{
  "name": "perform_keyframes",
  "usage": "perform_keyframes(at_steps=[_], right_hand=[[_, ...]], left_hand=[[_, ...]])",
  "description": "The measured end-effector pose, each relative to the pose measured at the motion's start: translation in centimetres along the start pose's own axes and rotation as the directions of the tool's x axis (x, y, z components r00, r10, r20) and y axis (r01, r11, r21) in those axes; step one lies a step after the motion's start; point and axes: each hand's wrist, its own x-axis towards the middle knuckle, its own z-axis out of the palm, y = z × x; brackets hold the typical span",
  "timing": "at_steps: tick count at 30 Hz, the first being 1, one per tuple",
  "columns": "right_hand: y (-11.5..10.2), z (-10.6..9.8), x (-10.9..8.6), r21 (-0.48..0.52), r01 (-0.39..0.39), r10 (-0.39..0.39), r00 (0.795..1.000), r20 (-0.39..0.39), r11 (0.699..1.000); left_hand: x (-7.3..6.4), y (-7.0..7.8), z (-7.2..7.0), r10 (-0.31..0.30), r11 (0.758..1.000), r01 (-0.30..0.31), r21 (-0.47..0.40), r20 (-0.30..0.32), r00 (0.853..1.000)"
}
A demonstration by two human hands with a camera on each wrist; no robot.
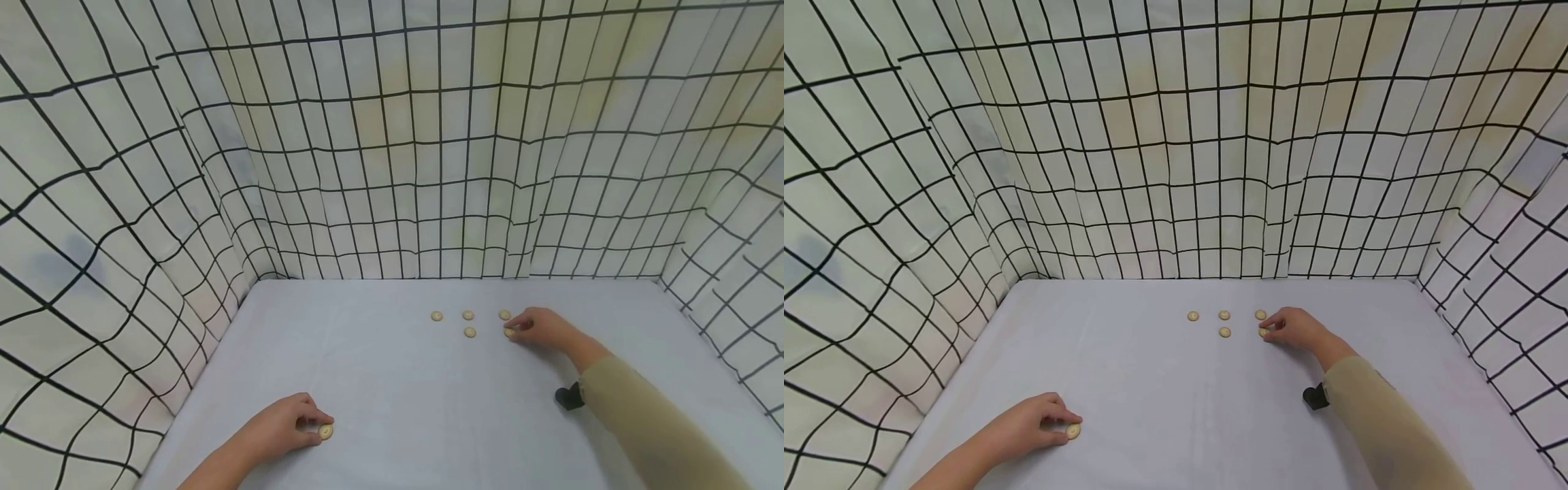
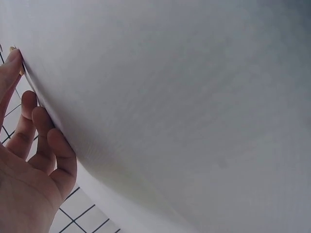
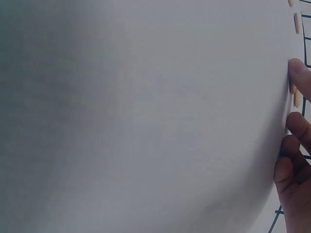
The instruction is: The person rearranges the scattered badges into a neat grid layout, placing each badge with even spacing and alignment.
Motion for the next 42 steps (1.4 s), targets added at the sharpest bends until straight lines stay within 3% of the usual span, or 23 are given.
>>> perform_keyframes(at_steps=[9, 17, 28, 42], right_hand=[[0.0, 0.1, 0.1, 0.011, -0.025, 0.025, 1.0, 0.012, 1.0], [-0.3, 0.1, 0.2, 0.018, -0.031, 0.03, 0.999, 0.013, 0.999], [-0.1, 0.1, 0.3, 0.011, -0.039, 0.039, 0.999, 0.009, 0.999], [-0.2, -0.1, 0.1, 0.019, -0.028, 0.028, 1.0, 0.007, 0.999]], left_hand=[[0.0, 0.0, 0.0, 0.023, 1.0, -0.023, 0.005, -0.002, 1.0], [0.1, 0.3, -0.5, 0.064, 0.997, -0.064, 0.05, -0.005, 0.998], [0.6, 0.3, 0.0, 0.121, 0.986, -0.116, 0.119, -0.031, 0.992], [1.7, 2.1, -0.4, 0.123, 0.984, -0.116, 0.133, -0.042, 0.992]])
